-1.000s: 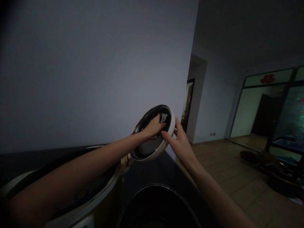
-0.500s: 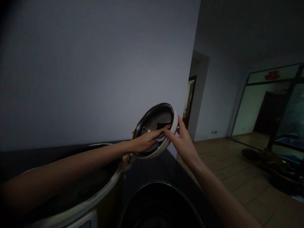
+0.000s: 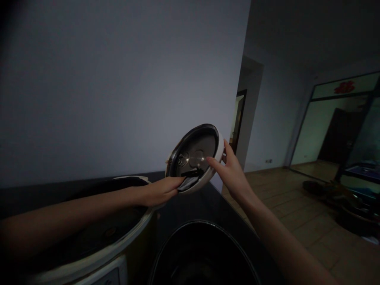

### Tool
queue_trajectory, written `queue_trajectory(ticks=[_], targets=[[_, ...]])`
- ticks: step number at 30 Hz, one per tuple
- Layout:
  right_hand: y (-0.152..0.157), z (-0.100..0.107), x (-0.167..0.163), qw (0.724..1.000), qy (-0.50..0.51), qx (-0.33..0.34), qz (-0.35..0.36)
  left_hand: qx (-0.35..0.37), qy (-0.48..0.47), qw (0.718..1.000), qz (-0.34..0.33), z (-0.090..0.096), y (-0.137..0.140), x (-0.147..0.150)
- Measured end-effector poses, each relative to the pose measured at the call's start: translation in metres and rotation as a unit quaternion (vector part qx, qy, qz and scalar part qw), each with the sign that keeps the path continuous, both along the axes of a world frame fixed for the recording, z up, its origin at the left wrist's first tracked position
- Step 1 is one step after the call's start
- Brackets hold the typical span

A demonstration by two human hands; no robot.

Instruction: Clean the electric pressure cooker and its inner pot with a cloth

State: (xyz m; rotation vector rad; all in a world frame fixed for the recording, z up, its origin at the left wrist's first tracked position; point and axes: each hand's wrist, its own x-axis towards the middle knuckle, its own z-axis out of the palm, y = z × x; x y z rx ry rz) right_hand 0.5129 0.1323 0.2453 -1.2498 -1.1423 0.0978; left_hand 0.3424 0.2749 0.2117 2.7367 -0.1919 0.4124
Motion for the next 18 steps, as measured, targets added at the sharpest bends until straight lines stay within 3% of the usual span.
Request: queue_trajectory(ticks=[3, 9, 15, 18], targets=[[0.0, 0.001, -0.003, 1.0, 0.009, -0.003, -0.001, 0.04, 0.017, 0.998, 0.05, 0.0, -0.004, -0.003], [-0.002, 0.004, -0.006, 1.0, -0.004, -0.015, -0.008, 0.084, 0.074, 0.969, 0.22, 0.002, -0.006, 0.009], [-0.003, 0.005, -0.007, 1.0, -0.008, -0.012, -0.001, 0.108, 0.104, 0.947, 0.285, 0.004, 0.005, 0.029], [-0.002, 0.004, -0.006, 1.0, -0.012, -0.014, -0.001, 0.132, 0.095, 0.946, 0.279, 0.002, 0.012, 0.039]])
